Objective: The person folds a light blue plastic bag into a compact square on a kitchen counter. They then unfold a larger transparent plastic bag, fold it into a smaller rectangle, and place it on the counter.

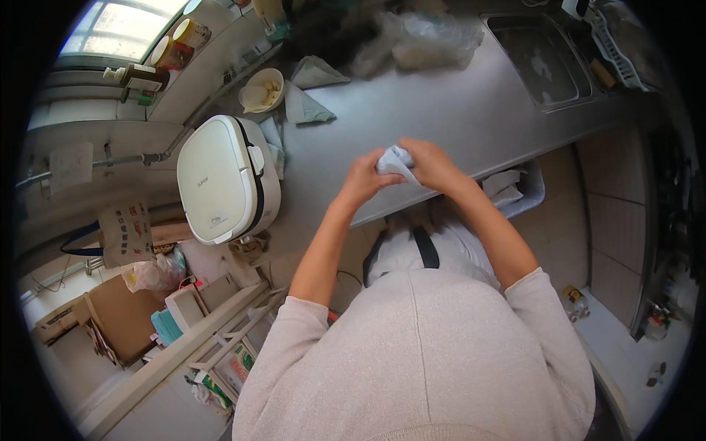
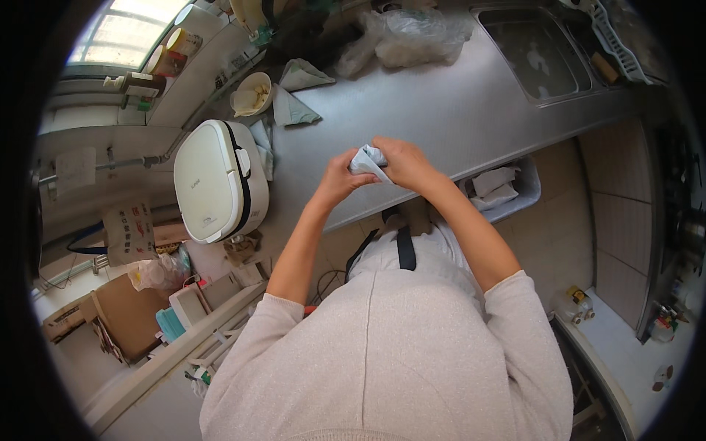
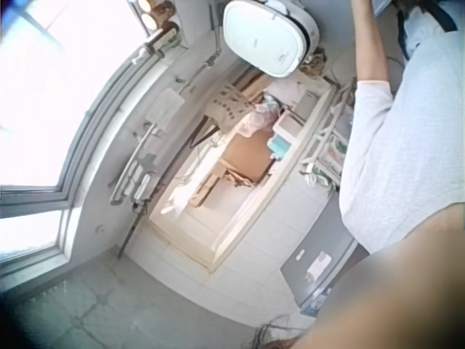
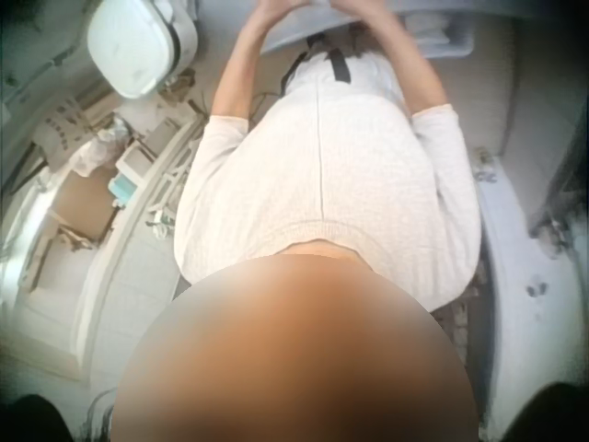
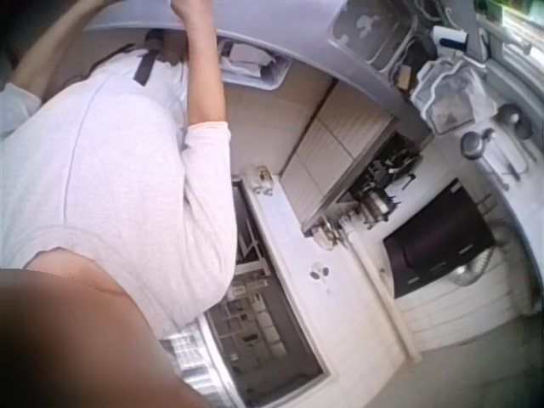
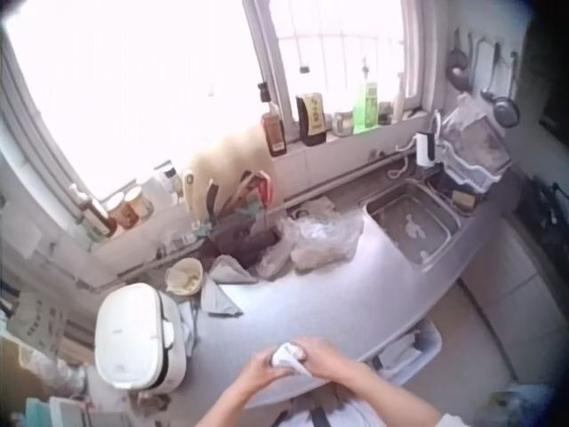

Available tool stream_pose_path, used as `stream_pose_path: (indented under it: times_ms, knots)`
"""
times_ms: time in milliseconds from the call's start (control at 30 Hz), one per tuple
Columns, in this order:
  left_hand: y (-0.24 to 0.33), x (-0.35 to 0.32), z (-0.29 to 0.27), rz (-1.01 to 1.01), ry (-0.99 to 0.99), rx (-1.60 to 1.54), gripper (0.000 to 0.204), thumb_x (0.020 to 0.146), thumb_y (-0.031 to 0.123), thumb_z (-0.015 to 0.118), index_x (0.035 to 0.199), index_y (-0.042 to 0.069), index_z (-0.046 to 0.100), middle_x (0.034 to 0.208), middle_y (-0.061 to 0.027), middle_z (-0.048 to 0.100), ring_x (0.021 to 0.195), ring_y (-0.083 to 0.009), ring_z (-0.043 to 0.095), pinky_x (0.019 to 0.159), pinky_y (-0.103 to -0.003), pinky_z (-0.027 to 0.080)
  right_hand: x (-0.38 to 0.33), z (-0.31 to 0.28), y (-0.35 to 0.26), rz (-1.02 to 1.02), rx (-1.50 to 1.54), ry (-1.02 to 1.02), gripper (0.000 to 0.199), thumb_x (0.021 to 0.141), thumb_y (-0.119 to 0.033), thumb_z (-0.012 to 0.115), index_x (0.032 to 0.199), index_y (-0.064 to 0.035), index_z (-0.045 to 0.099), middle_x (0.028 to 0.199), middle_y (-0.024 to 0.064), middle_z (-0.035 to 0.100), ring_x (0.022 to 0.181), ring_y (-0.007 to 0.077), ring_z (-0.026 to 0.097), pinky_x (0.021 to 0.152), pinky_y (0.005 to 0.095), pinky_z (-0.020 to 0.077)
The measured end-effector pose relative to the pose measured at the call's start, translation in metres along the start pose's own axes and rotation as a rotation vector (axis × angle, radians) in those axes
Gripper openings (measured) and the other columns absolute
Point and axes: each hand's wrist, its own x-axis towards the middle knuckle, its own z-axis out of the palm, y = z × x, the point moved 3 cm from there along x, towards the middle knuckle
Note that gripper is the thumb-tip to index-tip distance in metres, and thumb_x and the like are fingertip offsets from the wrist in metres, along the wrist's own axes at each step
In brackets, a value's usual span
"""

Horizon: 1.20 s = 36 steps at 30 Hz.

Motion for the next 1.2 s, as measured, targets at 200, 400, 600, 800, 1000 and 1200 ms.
stream_pose_path:
  times_ms: [200,400,600,800,1000,1200]
  knots:
    - [0.004,-0.002,-0.004,0.098,0.122,-0.076,0.040,0.065,0.021,0.088,0.093,0.005,0.065,0.076,-0.0061,0.064,0.067,-0.0148,0.056,0.065,-0.030,0.048,-0.001,-0.024,-0.005,0.186,0.727,-0.235,0.025,0.083,-0.018,0.071,0.100,-0.0015,0.062,0.086,0.0006,0.063,0.079,0.0099,0.055,0.075,0.0273,0.0465]
    - [0.010,0.000,-0.008,0.122,0.133,-0.016,0.039,0.065,0.018,0.088,0.094,0.004,0.065,0.075,-0.0042,0.064,0.068,-0.0129,0.056,0.065,-0.029,0.048,0.005,-0.015,-0.003,0.190,0.458,-0.061,0.026,0.082,-0.018,0.072,0.099,-0.0014,0.063,0.084,0.0030,0.063,0.076,0.0083,0.055,0.068,0.0292,0.0468]
    - [0.022,-0.002,-0.007,0.096,0.117,0.025,0.037,0.066,0.011,0.087,0.095,0.002,0.065,0.081,-0.0010,0.065,0.074,-0.0093,0.057,0.068,-0.026,0.049,0.002,-0.018,-0.023,-0.236,-0.123,0.169,0.033,0.078,-0.019,0.075,0.104,-0.0030,0.061,0.084,0.0019,0.060,0.078,0.0156,0.057,0.071,0.0315,0.0471]
    - [0.023,-0.011,-0.019,0.185,0.269,-0.074,0.041,0.065,0.012,0.087,0.098,0.002,0.065,0.081,-0.0035,0.067,0.074,-0.0112,0.060,0.068,-0.027,0.050,-0.014,-0.054,-0.002,0.210,0.608,-0.185,0.032,0.091,-0.031,0.066,0.108,-0.0037,0.065,0.088,0.0000,0.063,0.079,0.0114,0.056,0.072,0.0277,0.0487]
    - [0.035,-0.017,-0.023,0.224,0.285,-0.029,0.039,0.065,0.012,0.087,0.096,0.003,0.066,0.080,-0.0054,0.067,0.071,-0.0122,0.061,0.066,-0.027,0.050,-0.019,-0.049,-0.020,0.139,0.458,-0.232,0.027,0.092,-0.027,0.063,0.098,-0.0011,0.067,0.075,0.0012,0.062,0.070,0.0096,0.054,0.062,0.0284,0.0450]
    - [0.029,-0.022,-0.019,0.237,0.257,-0.029,0.033,0.066,0.006,0.085,0.093,0.001,0.066,0.080,-0.0021,0.066,0.073,-0.0085,0.059,0.066,-0.025,0.049,-0.026,-0.043,-0.040,-0.090,-0.015,0.016,0.020,0.084,-0.016,0.068,0.096,-0.0007,0.065,0.077,0.0051,0.064,0.069,0.0171,0.057,0.063,0.0328,0.0447]
